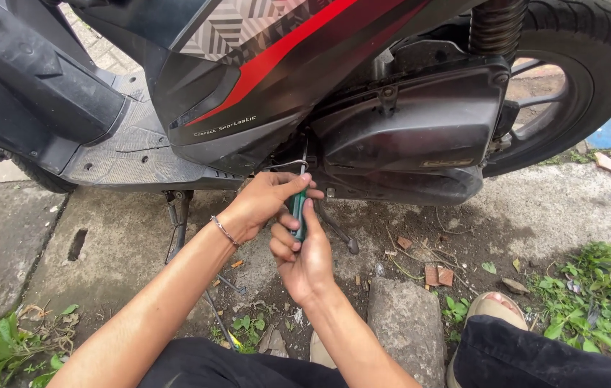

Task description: Reinstalling a plastic cover on a motorcycle by tightening screws with a screwdriver

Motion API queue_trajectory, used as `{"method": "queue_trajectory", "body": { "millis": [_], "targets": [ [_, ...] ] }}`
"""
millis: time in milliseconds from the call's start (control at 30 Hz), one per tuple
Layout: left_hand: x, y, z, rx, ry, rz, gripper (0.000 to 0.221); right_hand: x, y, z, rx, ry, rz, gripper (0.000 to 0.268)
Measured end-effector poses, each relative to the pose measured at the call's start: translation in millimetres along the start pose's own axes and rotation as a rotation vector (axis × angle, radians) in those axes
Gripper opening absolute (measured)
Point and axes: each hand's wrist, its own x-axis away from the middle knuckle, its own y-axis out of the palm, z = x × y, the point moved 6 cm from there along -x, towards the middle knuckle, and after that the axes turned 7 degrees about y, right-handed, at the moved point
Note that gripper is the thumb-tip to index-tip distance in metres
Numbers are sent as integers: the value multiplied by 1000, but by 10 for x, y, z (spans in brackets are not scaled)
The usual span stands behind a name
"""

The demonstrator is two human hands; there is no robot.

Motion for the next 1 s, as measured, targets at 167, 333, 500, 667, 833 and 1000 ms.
{"method": "queue_trajectory", "body": {
  "millis": [167, 333, 500, 667, 833, 1000],
  "targets": [
    [-142, -65, -193, -2, -17, 94, 35, -177, -248, 140, -648, 220, -262, 35],
    [-416, -223, -550, -21, 4, 182, 26, 64, -60, 77, -37, 76, -52, 33],
    [-304, -176, -345, -116, 62, 188, 25, 84, -195, -160, 782, 7, 213, 30],
    [-359, -169, -348, -47, 17, 79, 38, 47, -227, -201, 576, 39, 62, 38],
    [-361, -133, -339, 26, 14, 2, 38, -13, -132, -9, 14, 86, -98, 27],
    [-146, -142, -154, -117, 22, 208, 31, -31, -98, 87, -375, 99, -185, 20]
  ]
}}
